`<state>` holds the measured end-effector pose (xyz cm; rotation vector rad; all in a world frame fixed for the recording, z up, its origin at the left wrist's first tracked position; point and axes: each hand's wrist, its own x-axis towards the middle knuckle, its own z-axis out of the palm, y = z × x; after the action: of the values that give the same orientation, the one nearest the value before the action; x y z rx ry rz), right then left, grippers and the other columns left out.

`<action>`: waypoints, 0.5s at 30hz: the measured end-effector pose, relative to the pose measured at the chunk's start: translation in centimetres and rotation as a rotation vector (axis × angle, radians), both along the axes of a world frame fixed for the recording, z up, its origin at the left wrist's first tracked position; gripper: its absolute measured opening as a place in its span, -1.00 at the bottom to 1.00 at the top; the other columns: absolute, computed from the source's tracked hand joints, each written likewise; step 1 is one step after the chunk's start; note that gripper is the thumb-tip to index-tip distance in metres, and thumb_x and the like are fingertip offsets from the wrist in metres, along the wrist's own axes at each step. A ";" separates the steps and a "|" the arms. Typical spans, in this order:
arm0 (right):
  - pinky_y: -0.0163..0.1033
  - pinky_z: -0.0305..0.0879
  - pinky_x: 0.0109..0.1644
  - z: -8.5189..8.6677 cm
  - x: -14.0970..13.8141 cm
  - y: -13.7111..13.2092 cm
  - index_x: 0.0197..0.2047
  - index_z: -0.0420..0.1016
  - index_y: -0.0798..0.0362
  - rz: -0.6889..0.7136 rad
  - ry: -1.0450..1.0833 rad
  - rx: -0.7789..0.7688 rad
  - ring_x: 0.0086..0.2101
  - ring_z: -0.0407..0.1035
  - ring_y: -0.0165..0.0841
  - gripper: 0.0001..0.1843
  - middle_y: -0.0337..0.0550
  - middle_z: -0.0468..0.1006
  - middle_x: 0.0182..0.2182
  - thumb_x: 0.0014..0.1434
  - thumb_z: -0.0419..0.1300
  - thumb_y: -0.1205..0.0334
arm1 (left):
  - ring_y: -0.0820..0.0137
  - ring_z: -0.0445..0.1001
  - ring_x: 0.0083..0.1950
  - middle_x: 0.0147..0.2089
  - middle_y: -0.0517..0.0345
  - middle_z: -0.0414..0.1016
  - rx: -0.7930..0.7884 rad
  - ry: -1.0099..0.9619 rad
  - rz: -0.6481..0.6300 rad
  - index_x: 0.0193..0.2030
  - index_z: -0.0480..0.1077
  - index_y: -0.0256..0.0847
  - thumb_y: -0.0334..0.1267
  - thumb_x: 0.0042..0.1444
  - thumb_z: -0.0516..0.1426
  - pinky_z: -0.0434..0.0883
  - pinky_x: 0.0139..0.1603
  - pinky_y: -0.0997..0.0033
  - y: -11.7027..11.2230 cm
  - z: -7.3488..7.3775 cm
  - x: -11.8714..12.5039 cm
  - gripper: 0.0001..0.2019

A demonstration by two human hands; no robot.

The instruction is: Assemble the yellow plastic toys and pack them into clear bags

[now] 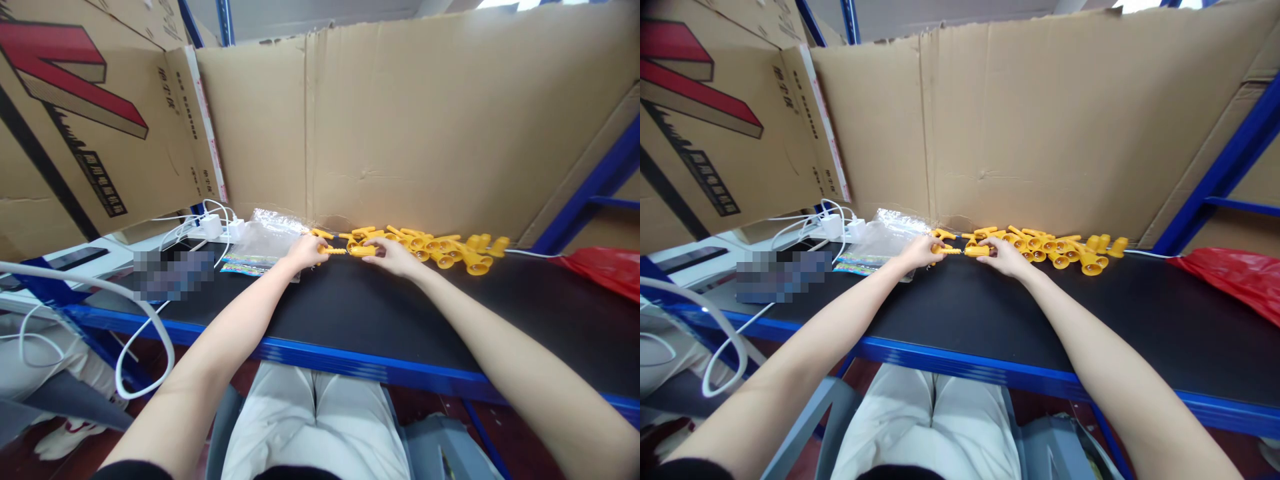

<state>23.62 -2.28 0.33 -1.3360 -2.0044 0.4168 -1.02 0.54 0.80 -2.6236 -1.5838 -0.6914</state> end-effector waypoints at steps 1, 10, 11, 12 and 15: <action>-0.09 0.32 -0.05 0.0 -0.2 -0.1 -0.12 0.37 0.10 0.030 0.048 -0.012 -0.27 0.41 -0.31 -0.59 -0.05 0.48 -0.17 -0.05 0.28 0.17 | 0.30 0.45 -0.25 -0.27 0.07 0.49 -0.008 0.004 -0.008 -0.12 0.47 -0.12 -0.10 -0.08 0.14 0.35 -0.24 0.38 0.0 -0.1 0.1 -0.64; -0.29 0.39 -0.48 1.2 -1.8 -1.8 -0.31 0.27 0.11 0.039 0.450 -0.421 -0.62 0.37 -0.44 -0.59 0.00 0.53 -0.48 0.11 0.06 -0.12 | 0.30 0.45 -0.24 -0.25 0.06 0.50 0.058 -0.009 -0.021 -0.16 0.47 -0.15 -0.14 -0.07 0.13 0.35 -0.22 0.39 0.2 -0.2 0.1 -0.69; -0.30 0.38 -0.50 1.3 -1.9 -1.9 -0.30 0.26 0.11 0.030 0.462 -0.444 -0.63 0.36 -0.44 -0.58 0.00 0.53 -0.49 0.12 0.04 -0.14 | 0.30 0.45 -0.22 -0.24 0.06 0.50 0.062 -0.008 -0.019 -0.17 0.47 -0.15 -0.15 -0.06 0.13 0.35 -0.21 0.38 0.2 -0.1 0.1 -0.70; -0.30 0.38 -0.50 1.4 -1.8 -2.0 -0.28 0.26 0.11 0.040 0.470 -0.465 -0.62 0.36 -0.44 -0.58 -0.01 0.53 -0.49 0.14 0.02 -0.13 | 0.30 0.45 -0.21 -0.23 0.05 0.50 0.066 -0.004 -0.014 -0.17 0.47 -0.16 -0.16 -0.06 0.13 0.35 -0.20 0.38 0.1 -0.1 0.2 -0.71; -0.29 0.42 -0.38 1.5 -1.2 -1.9 -0.17 0.23 0.10 0.145 0.469 -0.512 -0.52 0.41 -0.43 -0.64 -0.02 0.54 -0.40 0.12 0.13 0.00 | 0.29 0.45 -0.19 -0.20 0.05 0.50 0.068 0.010 0.009 -0.16 0.47 -0.16 -0.16 -0.06 0.13 0.35 -0.18 0.37 -0.2 0.1 0.2 -0.70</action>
<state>22.45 -4.18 1.84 -1.2285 -1.6538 1.2532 -0.80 0.34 0.94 -2.5666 -1.5398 -0.7177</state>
